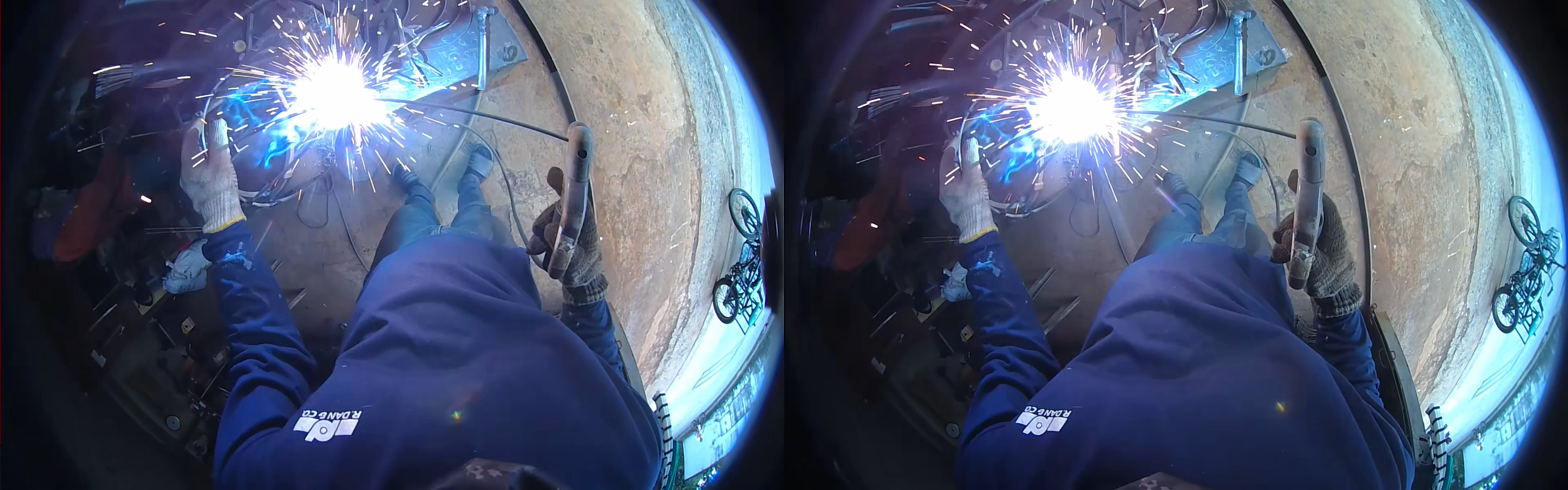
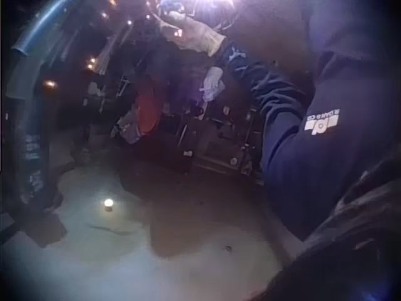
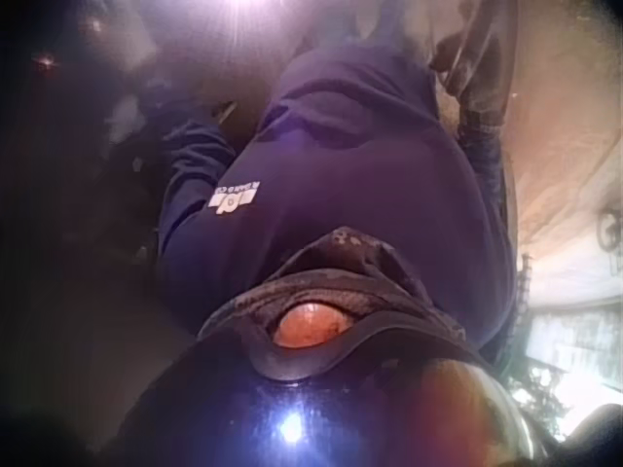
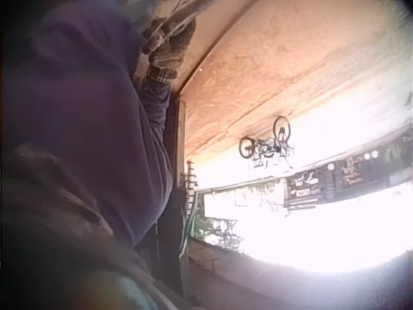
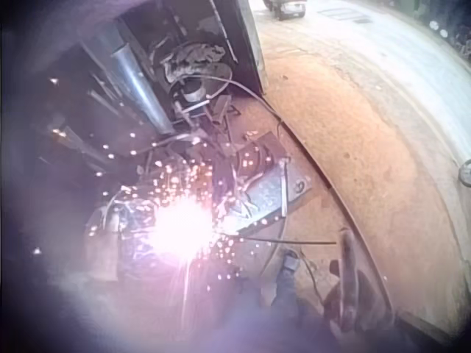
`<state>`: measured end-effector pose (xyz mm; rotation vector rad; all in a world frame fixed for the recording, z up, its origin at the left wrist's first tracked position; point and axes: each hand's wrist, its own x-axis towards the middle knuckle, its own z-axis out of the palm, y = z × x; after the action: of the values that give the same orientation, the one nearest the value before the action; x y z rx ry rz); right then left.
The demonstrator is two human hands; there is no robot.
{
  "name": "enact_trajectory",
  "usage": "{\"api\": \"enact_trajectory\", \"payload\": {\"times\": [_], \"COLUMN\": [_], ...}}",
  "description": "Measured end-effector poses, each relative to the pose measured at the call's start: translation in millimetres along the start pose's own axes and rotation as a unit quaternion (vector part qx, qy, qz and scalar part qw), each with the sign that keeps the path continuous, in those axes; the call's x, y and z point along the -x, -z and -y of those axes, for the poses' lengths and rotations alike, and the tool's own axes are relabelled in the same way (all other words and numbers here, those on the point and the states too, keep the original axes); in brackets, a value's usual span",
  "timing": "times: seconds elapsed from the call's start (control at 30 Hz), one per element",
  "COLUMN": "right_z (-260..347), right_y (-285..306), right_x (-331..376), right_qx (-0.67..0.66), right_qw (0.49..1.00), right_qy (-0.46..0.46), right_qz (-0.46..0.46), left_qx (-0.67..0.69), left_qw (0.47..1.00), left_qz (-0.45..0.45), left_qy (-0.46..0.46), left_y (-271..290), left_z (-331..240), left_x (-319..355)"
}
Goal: The person holds a metal wire frame with a gloved hand and welds metal rods together using an electrode holder.
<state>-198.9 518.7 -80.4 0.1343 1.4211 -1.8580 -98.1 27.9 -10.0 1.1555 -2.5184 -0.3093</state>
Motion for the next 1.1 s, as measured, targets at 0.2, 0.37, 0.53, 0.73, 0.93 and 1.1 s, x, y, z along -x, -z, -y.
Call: {"api": "enact_trajectory", "payload": {"times": [0.2,0.37,0.53,0.73,0.93,1.1], "right_z": [-9.3,-7.3,-13.2,-13.0,-11.4,-7.7], "right_y": [14.0,13.7,15.6,13.1,12.8,10.9], "right_x": [-5.5,-3.5,-0.5,1.2,1.7,1.6], "right_qx": [0.09,0.073,0.06,0.034,0.02,0.048], "right_qw": [0.994,0.997,0.998,0.999,1.0,0.999], "right_qy": [0.057,-0.005,0.005,0.003,-0.006,0.006], "right_qz": [0.025,-0.032,0.014,0.02,0.013,0.016], "left_qx": [0.022,0.04,0.05,-0.008,0.005,0.029], "left_qw": [1.0,0.999,0.999,1.0,1.0,0.999], "left_qz": [0.004,-0.001,0.006,-0.001,0.0,0.007], "left_qy": [-0.018,0.006,0.004,0.007,-0.006,-0.021], "left_y": [0.9,1.1,1.9,2.3,0.6,0.2], "left_z": [-10.6,-17.4,-19.0,-16.8,-16.2,-18.6], "left_x": [3.1,1.1,5.9,3.8,3.2,3.1]}}
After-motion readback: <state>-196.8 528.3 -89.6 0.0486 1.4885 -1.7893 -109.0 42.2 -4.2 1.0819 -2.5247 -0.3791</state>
